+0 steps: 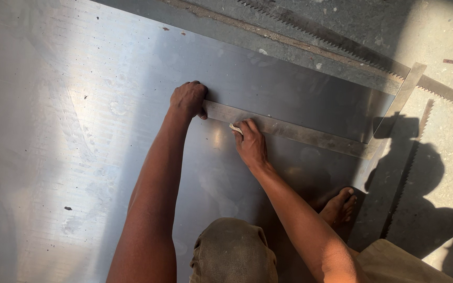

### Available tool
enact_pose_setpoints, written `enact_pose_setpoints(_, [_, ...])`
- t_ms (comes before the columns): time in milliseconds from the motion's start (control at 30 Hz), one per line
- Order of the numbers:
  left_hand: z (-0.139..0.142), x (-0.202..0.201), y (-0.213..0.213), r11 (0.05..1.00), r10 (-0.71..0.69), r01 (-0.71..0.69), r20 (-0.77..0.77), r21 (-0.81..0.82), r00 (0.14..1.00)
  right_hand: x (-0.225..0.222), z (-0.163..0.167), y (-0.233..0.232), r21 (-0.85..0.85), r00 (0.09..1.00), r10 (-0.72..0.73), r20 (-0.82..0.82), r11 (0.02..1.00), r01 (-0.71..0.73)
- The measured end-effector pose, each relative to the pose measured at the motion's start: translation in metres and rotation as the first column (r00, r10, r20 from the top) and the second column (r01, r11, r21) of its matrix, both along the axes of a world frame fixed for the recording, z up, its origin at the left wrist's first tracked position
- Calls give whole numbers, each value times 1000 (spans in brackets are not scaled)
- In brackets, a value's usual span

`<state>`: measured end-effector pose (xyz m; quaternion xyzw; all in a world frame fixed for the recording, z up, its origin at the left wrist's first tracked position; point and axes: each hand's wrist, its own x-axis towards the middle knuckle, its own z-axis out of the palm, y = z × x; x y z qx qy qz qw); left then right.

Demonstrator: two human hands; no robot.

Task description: The person uses a metal square ruler and a marking tool to draw straight lines on a large metal sheet. They reposition the ruler several times to create different markings across the surface.

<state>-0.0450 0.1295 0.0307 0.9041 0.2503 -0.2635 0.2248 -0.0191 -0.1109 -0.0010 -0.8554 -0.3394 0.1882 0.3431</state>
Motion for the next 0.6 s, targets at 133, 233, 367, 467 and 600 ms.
enact_pose_setpoints(133, [-1,0,0,1000,4,-4,-12,-15,1000,-1,1,-5,38,1000,-9,20,999,8])
enact_pose_setpoints(233, [-1,-1,0,1000,10,-10,-8,-24,1000,-1,1,-6,27,1000,0,24,1000,0])
enact_pose_setpoints(367, [-1,-1,0,1000,15,-15,-18,-13,1000,0,-1,-5,-1,1000,0,5,1000,0])
enact_pose_setpoints(467, [-3,-1,0,1000,8,-8,-2,-11,1000,-1,-3,-6,22,999,25,38,999,-25])
enact_pose_setpoints(600, [-7,-2,-1,999,33,-34,-24,-15,999,2,-1,1,-121,998,53,19,991,-50])
